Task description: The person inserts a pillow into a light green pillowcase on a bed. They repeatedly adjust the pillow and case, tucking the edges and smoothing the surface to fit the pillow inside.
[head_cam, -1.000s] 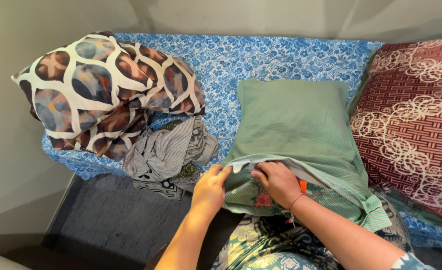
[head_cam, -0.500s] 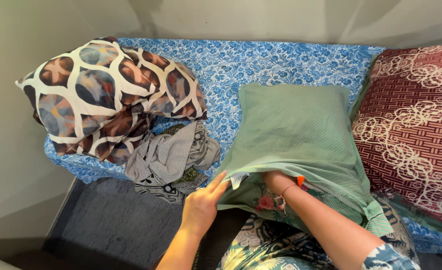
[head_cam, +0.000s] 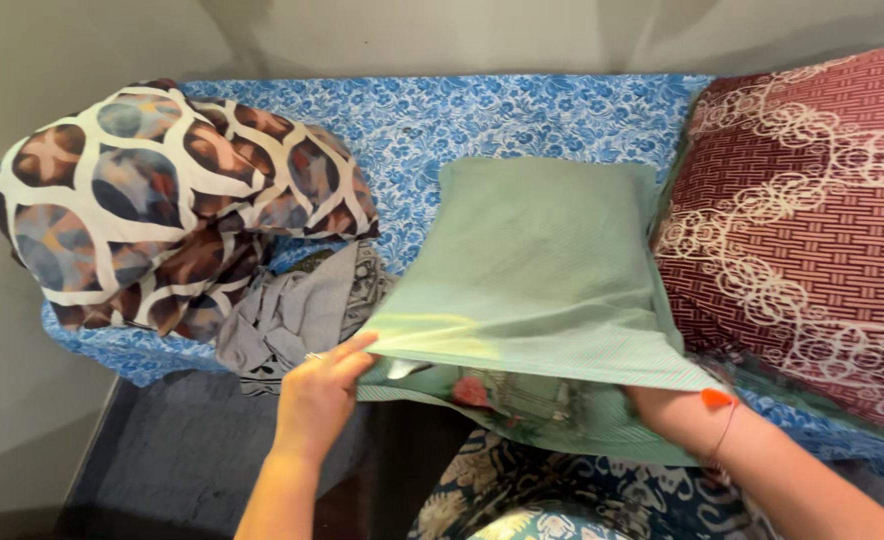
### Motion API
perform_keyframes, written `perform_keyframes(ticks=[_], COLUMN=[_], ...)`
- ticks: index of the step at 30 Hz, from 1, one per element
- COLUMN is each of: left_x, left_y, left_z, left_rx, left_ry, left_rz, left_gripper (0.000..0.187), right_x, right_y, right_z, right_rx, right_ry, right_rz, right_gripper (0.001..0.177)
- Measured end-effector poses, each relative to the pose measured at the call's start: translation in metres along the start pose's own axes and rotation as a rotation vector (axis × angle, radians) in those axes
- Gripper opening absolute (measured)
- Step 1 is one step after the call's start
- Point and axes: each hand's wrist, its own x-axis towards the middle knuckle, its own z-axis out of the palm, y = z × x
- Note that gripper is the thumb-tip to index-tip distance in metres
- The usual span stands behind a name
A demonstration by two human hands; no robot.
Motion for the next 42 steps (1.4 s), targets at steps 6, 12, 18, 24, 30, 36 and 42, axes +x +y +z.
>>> perform_keyframes(ticks=[6,12,18,24,30,36,42], left_x=[-0.01,-0.006,0.0,0.032,0.08,0.101,0.111], left_y=[-0.01,0.095,0.199,0.229,0.271,0.275,0.275], left_z=[0.03,0.01,0.081,0.181,0.196,0.182,0.177], left_rx=[0.326,0.304,-0.527,-0.397,-0.409,-0.312,-0.27], left_ry=[-0.187,-0.015,-0.204,-0.31,-0.36,-0.48,-0.52], left_rz=[-0.148,-0.092,0.403,0.381,0.248,0.094,0.043], left_gripper=[0.023,0.007,0.019,0.027,0.027,0.027,0.028], right_x=[-0.053,-0.097,-0.093,-0.102,-0.113,-0.121,-0.124], right_y=[-0.024,-0.017,-0.031,-0.038,-0.046,-0.045,-0.042], right_z=[0.021,0.041,0.035,0.031,0.001,-0.022,-0.021], right_rx=[-0.05,-0.01,0.042,0.054,0.24,0.329,0.207], right_ry=[-0.27,-0.203,-0.061,0.003,0.307,0.251,0.13], right_rz=[0.227,0.427,0.489,0.514,0.455,0.568,0.507], right_gripper=[0.062,0.053,0.06,0.065,0.054,0.029,0.02])
